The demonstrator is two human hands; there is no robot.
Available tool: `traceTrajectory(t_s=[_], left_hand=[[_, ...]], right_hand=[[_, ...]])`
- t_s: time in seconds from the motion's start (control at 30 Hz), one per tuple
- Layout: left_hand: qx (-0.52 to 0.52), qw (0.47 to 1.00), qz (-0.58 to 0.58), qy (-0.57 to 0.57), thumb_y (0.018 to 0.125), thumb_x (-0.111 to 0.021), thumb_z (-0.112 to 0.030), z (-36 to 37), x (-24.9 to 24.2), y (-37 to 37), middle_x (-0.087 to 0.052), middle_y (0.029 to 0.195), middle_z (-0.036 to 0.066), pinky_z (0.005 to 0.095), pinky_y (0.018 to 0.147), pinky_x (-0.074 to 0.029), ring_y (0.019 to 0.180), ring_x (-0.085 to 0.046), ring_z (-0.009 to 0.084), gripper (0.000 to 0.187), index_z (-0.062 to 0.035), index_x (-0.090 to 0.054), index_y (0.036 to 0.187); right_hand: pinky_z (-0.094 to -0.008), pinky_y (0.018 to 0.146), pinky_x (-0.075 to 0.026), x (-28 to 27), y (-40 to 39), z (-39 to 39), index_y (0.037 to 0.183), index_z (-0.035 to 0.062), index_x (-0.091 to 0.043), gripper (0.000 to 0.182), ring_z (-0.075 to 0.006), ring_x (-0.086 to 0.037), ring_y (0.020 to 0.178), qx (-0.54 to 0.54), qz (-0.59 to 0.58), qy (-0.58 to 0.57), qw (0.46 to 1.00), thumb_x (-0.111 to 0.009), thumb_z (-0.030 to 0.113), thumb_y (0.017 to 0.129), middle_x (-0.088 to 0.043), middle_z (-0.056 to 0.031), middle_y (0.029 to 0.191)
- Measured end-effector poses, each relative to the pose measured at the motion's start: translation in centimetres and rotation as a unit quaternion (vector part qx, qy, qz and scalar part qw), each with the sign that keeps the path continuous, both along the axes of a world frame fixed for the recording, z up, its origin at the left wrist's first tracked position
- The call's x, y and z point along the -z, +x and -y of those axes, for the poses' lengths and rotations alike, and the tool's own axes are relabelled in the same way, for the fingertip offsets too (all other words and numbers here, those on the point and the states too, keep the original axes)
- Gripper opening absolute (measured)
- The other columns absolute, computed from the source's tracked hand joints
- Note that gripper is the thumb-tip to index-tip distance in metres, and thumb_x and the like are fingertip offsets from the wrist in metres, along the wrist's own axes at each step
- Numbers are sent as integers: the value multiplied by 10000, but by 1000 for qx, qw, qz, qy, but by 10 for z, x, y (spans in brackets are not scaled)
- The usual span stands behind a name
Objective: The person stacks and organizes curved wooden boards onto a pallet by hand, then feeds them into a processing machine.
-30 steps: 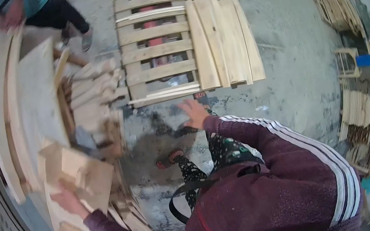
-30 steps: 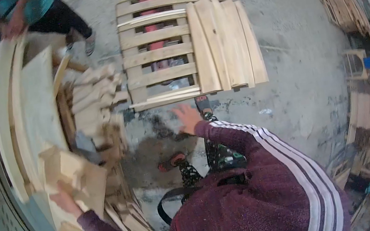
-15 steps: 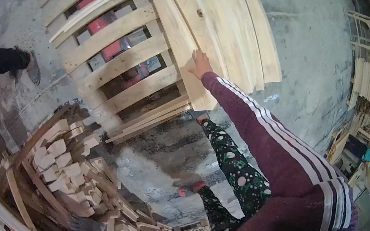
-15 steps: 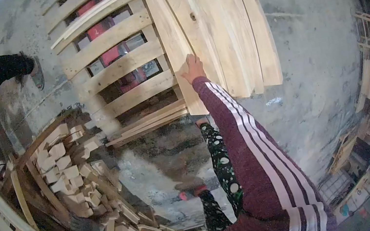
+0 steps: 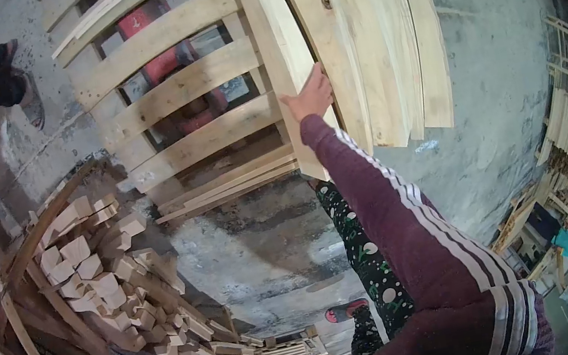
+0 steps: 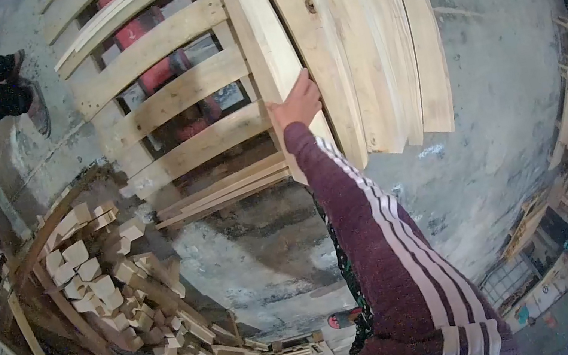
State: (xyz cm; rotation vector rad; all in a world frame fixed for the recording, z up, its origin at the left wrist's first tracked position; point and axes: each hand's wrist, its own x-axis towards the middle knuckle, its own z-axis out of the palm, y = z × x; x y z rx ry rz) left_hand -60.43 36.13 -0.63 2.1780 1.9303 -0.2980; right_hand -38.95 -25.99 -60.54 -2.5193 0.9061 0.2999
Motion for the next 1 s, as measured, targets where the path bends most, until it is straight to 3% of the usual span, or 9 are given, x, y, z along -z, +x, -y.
traceTrajectory(t_s=[0.3, 0.33, 0.43, 0.57, 0.6, 0.67, 0.73, 0.9, 1.0], left_hand=[[24, 969, 247, -12, 978, -451, -315, 14, -11, -31, -574, 1198, 116, 345, 907, -451, 1048, -549, 194, 429, 13, -545, 1238], [121, 972, 200, -12, 971, -445, -315, -96, -11, -111, -579, 1217, 73, 322, 877, -459, 1081, -543, 181, 431, -39, -548, 1286], [181, 963, 199, -5, 969, -457, -319, -105, 14, -125, -678, 1037, 70, 339, 764, -533, 900, -648, 179, 405, -20, -611, 1196], [108, 968, 214, -68, 941, -464, -363, -83, 33, -64, -683, 1039, 160, 365, 763, -507, 913, -658, 235, 481, 46, -610, 1147], [208, 949, 9, 237, 907, -488, -422, -169, 140, -66, -633, 1105, 256, 428, 924, -429, 1038, -602, 331, 570, 93, -587, 1129], [138, 954, 264, 42, 872, -496, -539, -122, 83, -55, -488, 1258, 315, 442, 1064, -286, 1229, -436, 380, 749, 122, -475, 1223], [80, 866, 429, -245, 890, -449, -601, -89, 38, -49, -265, 1467, 261, 471, 1119, -184, 1384, -244, 312, 865, 77, -272, 1396], [74, 701, 649, -286, 882, -356, -698, -8, -87, -150, -248, 1492, 216, 611, 1072, -219, 1349, -317, 347, 912, -43, -163, 1486], [62, 453, 751, -477, 895, -292, -697, 8, -151, -291, -261, 1472, 238, 644, 1047, -286, 1340, -305, 412, 884, -25, -200, 1463]], right_hand=[[-544, 1027, -318, -112, -16, 37, 1268, 10, -413, 915, -379, -425, 1197, 20, -129, 64, 989, -843, 227, 490, -469, -221, 1223], [-524, 1020, -340, -132, -24, 54, 1259, -1, -421, 924, -375, -445, 1179, -10, -113, 131, 985, -849, 224, 471, -487, -227, 1199], [-400, 570, -567, -144, -83, 108, 1327, -2, -277, 792, -319, -637, 811, 105, 83, 388, 912, -583, -135, 608, -490, -181, 1100], [-363, 935, -457, -307, -104, 115, 1255, -23, -424, 880, -258, -457, 1102, -39, 42, 368, 928, -679, 13, 413, -393, -106, 1168], [-363, 1042, -357, -343, -122, 144, 1274, -20, -409, 948, -265, -442, 1136, -185, 44, 318, 929, -677, 61, 368, -387, -89, 1157], [-337, 1054, -324, -426, -117, 83, 1263, -14, -411, 975, -257, -441, 1131, -212, 64, 359, 907, -676, 77, 328, -392, -68, 1128], [-319, 1040, -311, -486, -126, 48, 1240, -3, -414, 986, -239, -438, 1105, -328, 62, 399, 854, -685, 92, 296, -390, -50, 1099], [-331, 953, -353, -610, -180, -87, 1195, 10, -451, 961, -294, -429, 969, -545, 84, 311, 774, -716, 110, 277, -381, -101, 1017], [-368, 876, -380, -650, -221, -183, 1185, 21, -479, 939, -348, -428, 940, -669, 134, 293, 670, -719, 169, 289, -417, -151, 979]])
